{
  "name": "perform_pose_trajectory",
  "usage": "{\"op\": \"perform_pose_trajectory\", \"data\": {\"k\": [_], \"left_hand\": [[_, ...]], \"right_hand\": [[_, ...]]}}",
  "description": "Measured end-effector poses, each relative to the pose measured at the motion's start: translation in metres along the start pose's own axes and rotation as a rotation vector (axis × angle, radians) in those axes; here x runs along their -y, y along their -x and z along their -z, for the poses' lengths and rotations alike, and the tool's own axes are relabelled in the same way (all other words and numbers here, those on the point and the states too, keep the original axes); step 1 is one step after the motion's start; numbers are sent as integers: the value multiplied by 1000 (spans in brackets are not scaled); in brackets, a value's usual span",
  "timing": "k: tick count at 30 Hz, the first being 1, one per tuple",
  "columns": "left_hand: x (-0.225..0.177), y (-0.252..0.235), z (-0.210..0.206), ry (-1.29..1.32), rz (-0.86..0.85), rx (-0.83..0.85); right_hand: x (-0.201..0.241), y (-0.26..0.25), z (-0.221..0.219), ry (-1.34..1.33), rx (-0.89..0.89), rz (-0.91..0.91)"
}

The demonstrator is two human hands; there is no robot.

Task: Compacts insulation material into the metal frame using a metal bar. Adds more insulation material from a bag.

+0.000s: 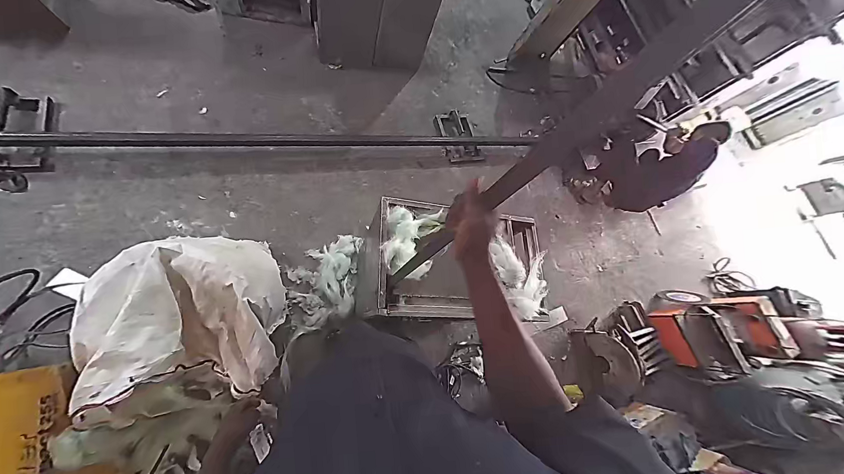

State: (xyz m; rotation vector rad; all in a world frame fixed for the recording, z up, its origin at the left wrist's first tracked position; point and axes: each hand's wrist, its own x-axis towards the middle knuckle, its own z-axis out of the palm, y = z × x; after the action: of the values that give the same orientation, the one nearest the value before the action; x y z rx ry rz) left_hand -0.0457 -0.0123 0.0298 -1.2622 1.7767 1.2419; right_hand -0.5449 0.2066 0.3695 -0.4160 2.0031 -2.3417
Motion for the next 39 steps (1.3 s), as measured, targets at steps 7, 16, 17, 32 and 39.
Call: {"op": "perform_pose_trajectory", "data": {"k": [7,16,17,32,39], "left_hand": [[-29,-2,10,156,26,-28],[-22,-4,-10,421,61,57],[-32,4,-13,477,21,78],[-95,11,-32,352,-261,448],[-111,12,-35,258,-236,411]], "right_hand": [[121,-17,18,-24,63,87],[158,-50,30,-36,-26,346],[140,-49,26,-68,-22,363],[118,-30,4,-219,49,473],[144,-22,24,-230,121,404]]}}
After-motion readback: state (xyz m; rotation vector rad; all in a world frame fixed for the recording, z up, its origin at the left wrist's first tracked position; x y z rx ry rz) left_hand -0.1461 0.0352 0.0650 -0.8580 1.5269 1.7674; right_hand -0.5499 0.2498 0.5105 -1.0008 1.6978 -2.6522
